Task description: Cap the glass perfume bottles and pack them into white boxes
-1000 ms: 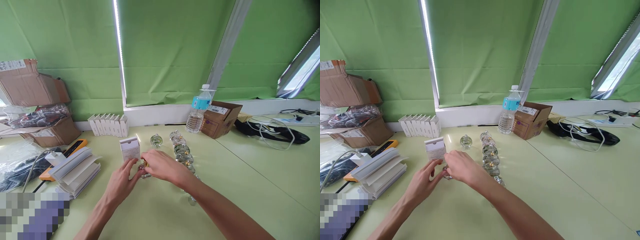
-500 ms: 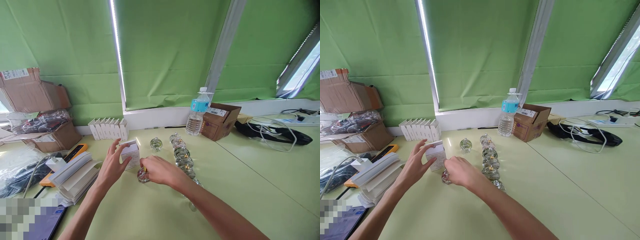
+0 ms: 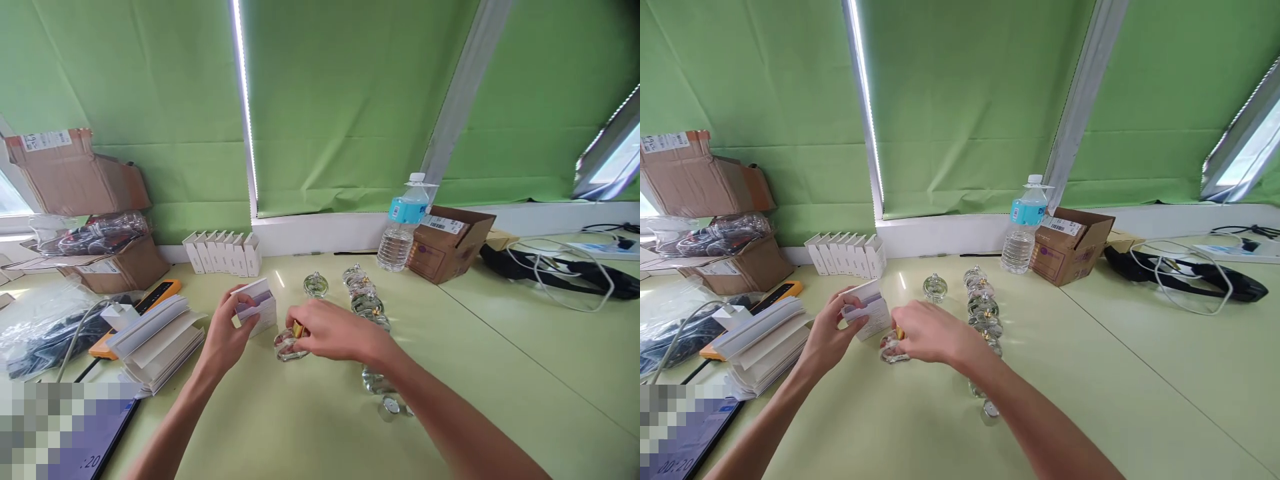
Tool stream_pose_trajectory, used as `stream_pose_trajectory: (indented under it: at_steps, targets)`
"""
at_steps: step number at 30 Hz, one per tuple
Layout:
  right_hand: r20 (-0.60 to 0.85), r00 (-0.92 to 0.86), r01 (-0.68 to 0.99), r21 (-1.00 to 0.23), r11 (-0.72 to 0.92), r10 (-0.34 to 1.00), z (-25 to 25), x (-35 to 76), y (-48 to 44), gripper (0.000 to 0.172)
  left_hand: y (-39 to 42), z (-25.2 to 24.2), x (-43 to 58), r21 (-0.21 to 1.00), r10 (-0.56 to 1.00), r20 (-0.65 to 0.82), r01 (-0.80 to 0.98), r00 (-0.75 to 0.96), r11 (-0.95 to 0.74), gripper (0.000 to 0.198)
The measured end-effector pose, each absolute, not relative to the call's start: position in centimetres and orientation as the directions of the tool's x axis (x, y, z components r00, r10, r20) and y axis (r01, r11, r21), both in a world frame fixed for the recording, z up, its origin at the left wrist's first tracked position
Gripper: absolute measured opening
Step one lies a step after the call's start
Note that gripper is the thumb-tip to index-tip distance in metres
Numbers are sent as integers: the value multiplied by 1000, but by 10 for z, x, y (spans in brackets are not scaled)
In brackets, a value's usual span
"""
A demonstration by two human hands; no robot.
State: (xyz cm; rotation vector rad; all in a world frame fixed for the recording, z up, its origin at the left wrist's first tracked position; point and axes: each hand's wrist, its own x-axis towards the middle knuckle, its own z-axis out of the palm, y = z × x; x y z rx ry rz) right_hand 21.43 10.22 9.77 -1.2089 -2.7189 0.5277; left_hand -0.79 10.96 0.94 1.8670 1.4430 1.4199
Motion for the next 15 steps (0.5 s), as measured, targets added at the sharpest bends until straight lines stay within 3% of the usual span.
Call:
stream_pose_trajectory:
  at_steps: [5,9,15]
  targets:
    - [134,-652,607,-498,619,746,117,228,97,18,104,9,-6,742,865,501,494,41,-453,2]
    - [257,-624,511,-580,635,738,124,229,96,17,97,11,3,669,821,552,510,144,-540,9]
    - [335,-607,456,-597,661,721,117,224,105,15,94,6,12,666,785,586,434,199,-607,11]
